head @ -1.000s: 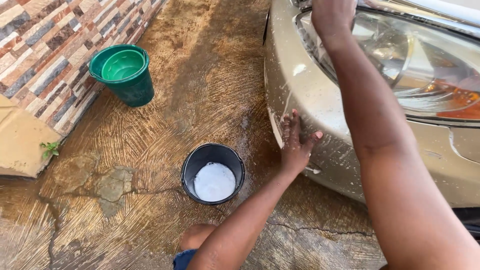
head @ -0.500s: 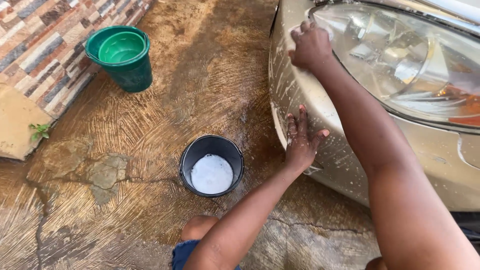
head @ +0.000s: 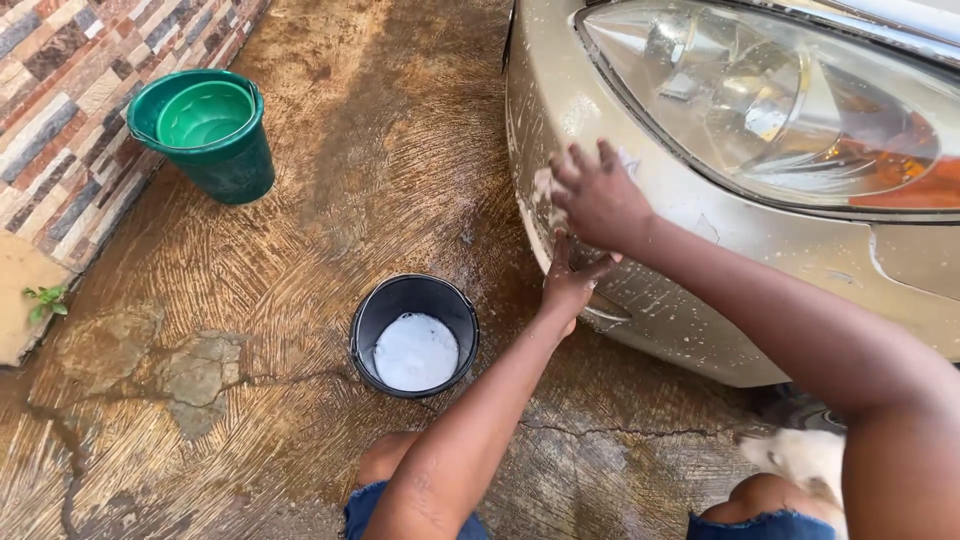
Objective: Cleaning the front bumper and headlight of a car using a soapy cloth and water.
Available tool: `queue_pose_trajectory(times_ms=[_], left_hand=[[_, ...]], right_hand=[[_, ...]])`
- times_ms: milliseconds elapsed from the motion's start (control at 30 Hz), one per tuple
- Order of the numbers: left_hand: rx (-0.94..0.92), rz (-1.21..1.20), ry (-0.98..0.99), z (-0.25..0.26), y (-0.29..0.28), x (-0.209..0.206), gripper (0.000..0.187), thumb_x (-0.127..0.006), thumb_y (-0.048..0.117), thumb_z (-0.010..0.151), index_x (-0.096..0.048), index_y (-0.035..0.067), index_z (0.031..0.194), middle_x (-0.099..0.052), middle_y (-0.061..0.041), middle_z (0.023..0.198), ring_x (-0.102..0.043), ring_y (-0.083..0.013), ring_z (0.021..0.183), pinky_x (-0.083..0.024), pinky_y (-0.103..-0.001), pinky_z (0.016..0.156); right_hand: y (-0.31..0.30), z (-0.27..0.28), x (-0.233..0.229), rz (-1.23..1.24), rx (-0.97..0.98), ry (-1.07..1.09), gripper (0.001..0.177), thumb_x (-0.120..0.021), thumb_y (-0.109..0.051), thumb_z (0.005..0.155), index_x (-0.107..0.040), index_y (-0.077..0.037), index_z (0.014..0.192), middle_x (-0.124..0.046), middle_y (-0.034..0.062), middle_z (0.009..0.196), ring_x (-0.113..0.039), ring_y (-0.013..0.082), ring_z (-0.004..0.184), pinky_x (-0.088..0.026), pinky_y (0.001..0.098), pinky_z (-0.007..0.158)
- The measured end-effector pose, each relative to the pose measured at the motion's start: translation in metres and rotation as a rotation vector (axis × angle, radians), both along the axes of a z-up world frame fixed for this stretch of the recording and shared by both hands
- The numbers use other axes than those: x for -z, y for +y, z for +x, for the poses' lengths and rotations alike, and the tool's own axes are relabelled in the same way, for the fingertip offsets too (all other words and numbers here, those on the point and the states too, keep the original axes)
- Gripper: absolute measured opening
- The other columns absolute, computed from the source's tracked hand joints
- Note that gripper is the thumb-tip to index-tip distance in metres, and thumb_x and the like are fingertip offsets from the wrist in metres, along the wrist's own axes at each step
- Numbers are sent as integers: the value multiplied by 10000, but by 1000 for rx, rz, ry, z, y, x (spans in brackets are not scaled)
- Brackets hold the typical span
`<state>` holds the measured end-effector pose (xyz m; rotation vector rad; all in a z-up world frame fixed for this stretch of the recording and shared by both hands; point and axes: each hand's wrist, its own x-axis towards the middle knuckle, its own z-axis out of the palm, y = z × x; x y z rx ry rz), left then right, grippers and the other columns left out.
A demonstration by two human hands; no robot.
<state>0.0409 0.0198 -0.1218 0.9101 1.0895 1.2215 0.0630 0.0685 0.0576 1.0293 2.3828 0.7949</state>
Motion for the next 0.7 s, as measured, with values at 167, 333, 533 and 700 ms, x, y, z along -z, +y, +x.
queue_pose_trajectory(times_ms=[167,333,533,700], left_hand=[[2,17,-168,3,-11,15,1208,-862,394,728,-120,147,1648,-383,-137,1639,-436,-273,1465,-343,-436,1208],[87,-280,-31,-24,-7,15,750,-583,73,835,-455,265,1548,-546,-104,1500,-684,-103,980,-618,-321,877],[-316,-197,-144,-76,51,112,443,-479,-67,851,-660,24,1245,-701,-80,965,-610,-134,773,-496,-284,646],[-254,-205,-137,-92,26,61,377,-542,52,916,-628,68,1283,-653,-60,1037,-572,-177,881,-472,-325,737]], right_hand=[[19,-8,41,-22,-74,-211,407,-492,-471,1024,-655,-267,1337,-325,69,1657,-282,306,1533,-150,586,1245],[70,-60,82,99,39,-207,385,-527,-407,1049,-708,-201,1319,-506,219,1540,-431,423,1433,-189,645,1210],[68,-76,159,108,98,-583,854,-471,-768,895,-573,-115,1436,-473,259,1496,-360,481,1418,-133,697,1129],[10,-49,175,72,9,-608,765,-429,-635,964,-553,-75,1470,-473,248,1521,-347,486,1430,-170,742,1126]])
